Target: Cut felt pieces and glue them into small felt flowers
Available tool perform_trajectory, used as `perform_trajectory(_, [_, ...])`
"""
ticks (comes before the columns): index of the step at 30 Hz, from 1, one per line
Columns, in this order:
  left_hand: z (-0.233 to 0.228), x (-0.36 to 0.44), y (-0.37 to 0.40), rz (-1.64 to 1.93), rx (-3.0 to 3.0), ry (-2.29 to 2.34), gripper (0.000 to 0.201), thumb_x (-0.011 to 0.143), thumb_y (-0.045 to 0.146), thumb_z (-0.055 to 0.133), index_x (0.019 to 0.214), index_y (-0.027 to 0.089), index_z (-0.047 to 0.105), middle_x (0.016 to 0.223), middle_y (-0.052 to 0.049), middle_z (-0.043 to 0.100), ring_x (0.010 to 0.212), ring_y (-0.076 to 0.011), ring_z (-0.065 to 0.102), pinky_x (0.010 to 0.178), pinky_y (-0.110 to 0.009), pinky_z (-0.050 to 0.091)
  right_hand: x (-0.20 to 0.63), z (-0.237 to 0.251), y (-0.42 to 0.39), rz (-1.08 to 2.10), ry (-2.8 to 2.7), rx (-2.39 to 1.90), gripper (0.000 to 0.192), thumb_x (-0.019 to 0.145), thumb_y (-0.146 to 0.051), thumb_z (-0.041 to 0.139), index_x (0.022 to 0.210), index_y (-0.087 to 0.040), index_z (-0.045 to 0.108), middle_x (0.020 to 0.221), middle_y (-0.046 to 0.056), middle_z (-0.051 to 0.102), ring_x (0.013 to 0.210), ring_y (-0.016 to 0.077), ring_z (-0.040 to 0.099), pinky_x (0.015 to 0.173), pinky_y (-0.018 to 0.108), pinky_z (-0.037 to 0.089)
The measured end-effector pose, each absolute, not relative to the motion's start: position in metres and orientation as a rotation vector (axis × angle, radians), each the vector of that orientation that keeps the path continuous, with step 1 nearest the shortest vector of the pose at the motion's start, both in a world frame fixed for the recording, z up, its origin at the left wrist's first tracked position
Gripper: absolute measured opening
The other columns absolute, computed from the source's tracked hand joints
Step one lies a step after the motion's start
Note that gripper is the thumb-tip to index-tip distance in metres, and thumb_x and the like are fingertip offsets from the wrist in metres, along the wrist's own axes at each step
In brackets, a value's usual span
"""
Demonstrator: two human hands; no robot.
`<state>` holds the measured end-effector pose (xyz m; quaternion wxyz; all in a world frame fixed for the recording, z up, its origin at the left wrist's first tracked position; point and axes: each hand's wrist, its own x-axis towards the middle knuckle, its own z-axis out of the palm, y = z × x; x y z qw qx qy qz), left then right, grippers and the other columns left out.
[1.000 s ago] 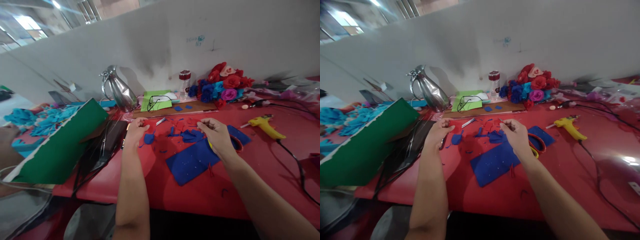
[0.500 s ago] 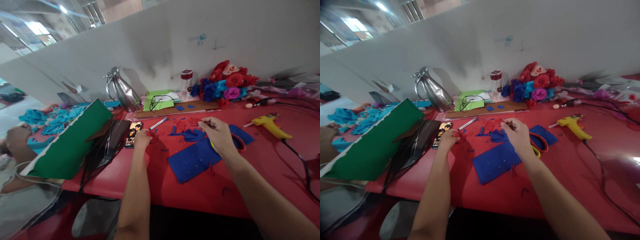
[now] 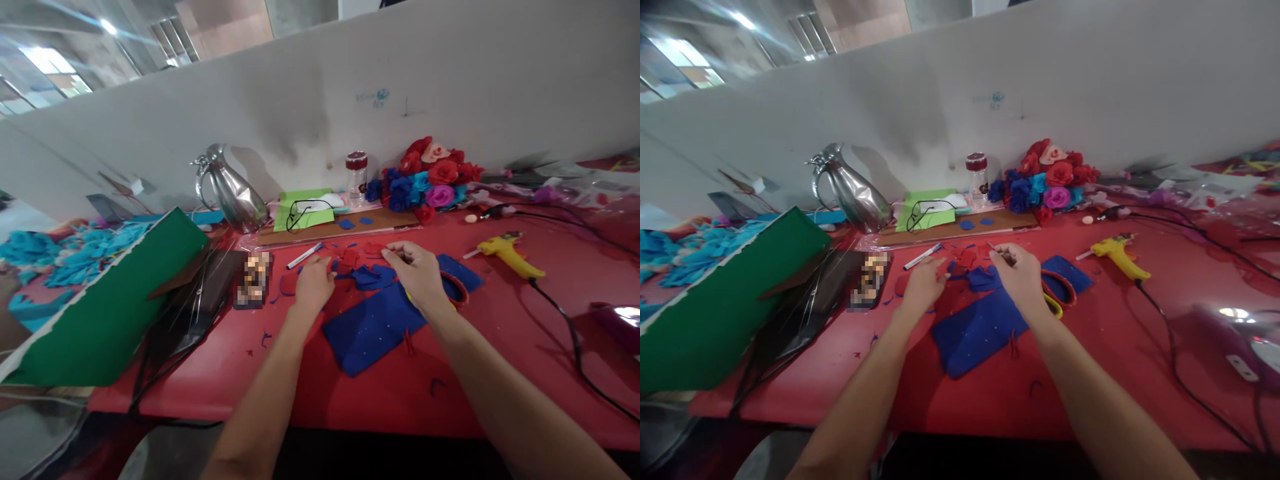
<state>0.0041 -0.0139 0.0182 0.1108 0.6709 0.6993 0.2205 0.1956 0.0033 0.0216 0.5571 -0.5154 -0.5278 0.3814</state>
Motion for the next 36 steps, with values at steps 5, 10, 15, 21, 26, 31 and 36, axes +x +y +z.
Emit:
perform_trajectory(5, [0.016,0.025,-0.013,0.381,1.948,2.021,0.026,0.077,0.017,0.064,0.103,0.016,0.062,0.108,-0.013,0.062,0.092,-0.0215,0.063,0.082,-0.031,0.046,0.2,0.014,0.009,0.878,-1.252,-1.223,0.021,0.069,-0.038,0.066,0.075,-0.018,0.065,0.061,-0.001,0.061,0.059,0.0135,0.054,0.058,0.027,0.041])
perform_trajectory(10, [0.012,0.027,-0.016,0.408,1.908,2.077,0.017,0.08,0.008,0.052,0.088,0.016,0.065,0.095,-0.012,0.067,0.084,-0.0198,0.064,0.077,-0.029,0.046,0.199,0.014,0.009,0.883,-1.255,-1.219,0.022,0.069,-0.039,0.066,0.076,-0.019,0.065,0.061,-0.001,0.061,0.057,0.0132,0.053,0.057,0.027,0.04])
perform_trajectory(15, [0.018,0.011,-0.024,0.706,1.772,2.026,0.015,0.073,0.006,0.056,0.07,0.019,0.064,0.077,-0.005,0.067,0.076,-0.0173,0.062,0.076,-0.029,0.047,0.196,0.018,0.005,0.883,-1.288,-1.245,0.024,0.068,-0.043,0.065,0.074,-0.019,0.064,0.06,0.0,0.06,0.055,0.0138,0.052,0.056,0.027,0.039])
perform_trajectory(21, [0.025,-0.026,-0.046,0.888,1.608,1.945,0.02,0.066,0.006,0.059,0.08,0.019,0.066,0.072,0.0,0.063,0.069,-0.0141,0.059,0.07,-0.027,0.048,0.191,0.017,0.001,0.87,-1.366,-1.265,0.022,0.068,-0.04,0.063,0.073,-0.019,0.064,0.061,0.0,0.061,0.057,0.0142,0.052,0.057,0.028,0.039])
perform_trajectory(26, [0.014,-0.02,-0.061,0.653,1.816,2.002,0.036,0.072,0.002,0.051,0.098,0.02,0.069,0.091,-0.005,0.064,0.077,-0.0147,0.06,0.078,-0.029,0.048,0.191,0.015,0.002,0.789,-1.35,-1.258,0.02,0.071,-0.039,0.062,0.073,-0.019,0.064,0.062,0.0,0.062,0.057,0.0141,0.054,0.058,0.028,0.041])
perform_trajectory(31, [0.006,-0.011,-0.078,0.579,1.949,1.953,0.021,0.075,0.006,0.056,0.087,0.019,0.067,0.093,-0.006,0.063,0.079,-0.0158,0.059,0.077,-0.029,0.047,0.197,0.008,0.013,0.805,-1.215,-1.186,0.022,0.07,-0.041,0.063,0.075,-0.019,0.062,0.064,0.0,0.061,0.06,0.0142,0.055,0.058,0.026,0.043])
perform_trajectory(36, [0.01,-0.026,-0.112,0.602,1.943,1.934,0.022,0.077,0.002,0.05,0.077,0.019,0.063,0.084,-0.004,0.063,0.075,-0.0151,0.059,0.073,-0.027,0.044,0.198,0.005,0.014,0.785,-1.332,-1.236,0.018,0.07,-0.037,0.061,0.073,-0.02,0.063,0.066,0.001,0.064,0.061,0.0159,0.057,0.061,0.028,0.044])
